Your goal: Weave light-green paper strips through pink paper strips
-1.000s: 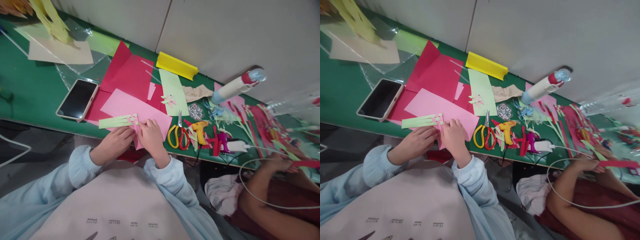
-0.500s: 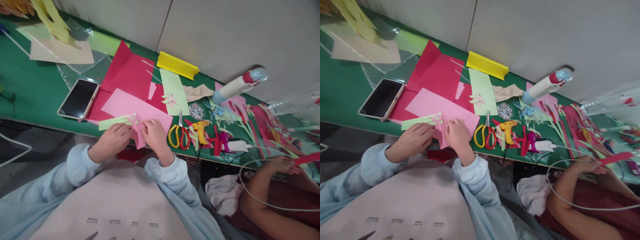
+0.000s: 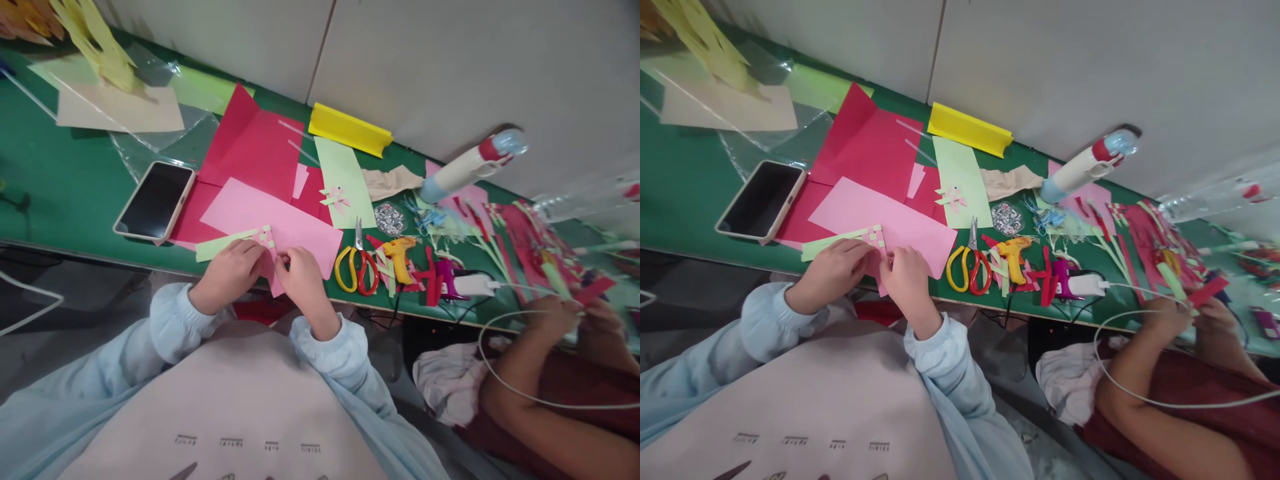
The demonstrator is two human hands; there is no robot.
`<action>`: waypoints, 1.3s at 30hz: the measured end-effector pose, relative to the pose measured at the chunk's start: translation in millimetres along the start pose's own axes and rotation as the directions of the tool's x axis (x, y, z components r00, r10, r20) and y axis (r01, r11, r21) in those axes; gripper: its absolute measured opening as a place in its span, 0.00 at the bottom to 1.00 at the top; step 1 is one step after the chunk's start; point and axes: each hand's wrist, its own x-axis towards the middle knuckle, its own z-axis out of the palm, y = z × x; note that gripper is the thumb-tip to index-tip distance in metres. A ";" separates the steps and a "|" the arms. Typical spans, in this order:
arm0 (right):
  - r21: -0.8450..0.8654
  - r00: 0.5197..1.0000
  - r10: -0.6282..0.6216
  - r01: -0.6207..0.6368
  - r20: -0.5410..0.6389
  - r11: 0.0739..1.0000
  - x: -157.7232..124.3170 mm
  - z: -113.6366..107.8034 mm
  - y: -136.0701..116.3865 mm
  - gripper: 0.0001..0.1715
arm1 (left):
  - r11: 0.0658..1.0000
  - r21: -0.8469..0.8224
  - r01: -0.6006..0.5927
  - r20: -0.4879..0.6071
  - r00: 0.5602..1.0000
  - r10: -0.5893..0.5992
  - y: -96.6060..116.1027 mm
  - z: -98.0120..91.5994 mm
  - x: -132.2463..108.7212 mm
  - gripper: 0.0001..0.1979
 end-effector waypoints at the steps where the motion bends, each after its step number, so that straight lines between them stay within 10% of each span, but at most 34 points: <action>1: 0.016 1.000 -0.002 0.002 0.003 1.000 0.0 1.0 -0.7 0.12 | 1.000 -0.006 0.010 0.005 1.000 -0.010 -0.2 0.1 -0.2 0.11; 11: 0.261 0.992 0.120 -0.124 0.033 0.957 2.7 2.6 -2.4 0.13 | 0.999 0.005 0.035 -0.010 0.999 -0.035 5.6 -1.0 -10.6 0.12; 25: -0.075 0.993 0.063 -0.070 -0.096 0.995 27.5 12.9 -14.5 0.20 | 0.997 -0.074 0.024 -0.093 0.995 -0.031 1.6 -0.5 -16.6 0.15; 39: -0.138 0.995 0.091 -0.097 -0.045 0.986 30.6 13.1 -28.8 0.14 | 0.939 -0.153 0.308 -0.027 0.949 -0.316 -23.2 -5.5 -7.1 0.14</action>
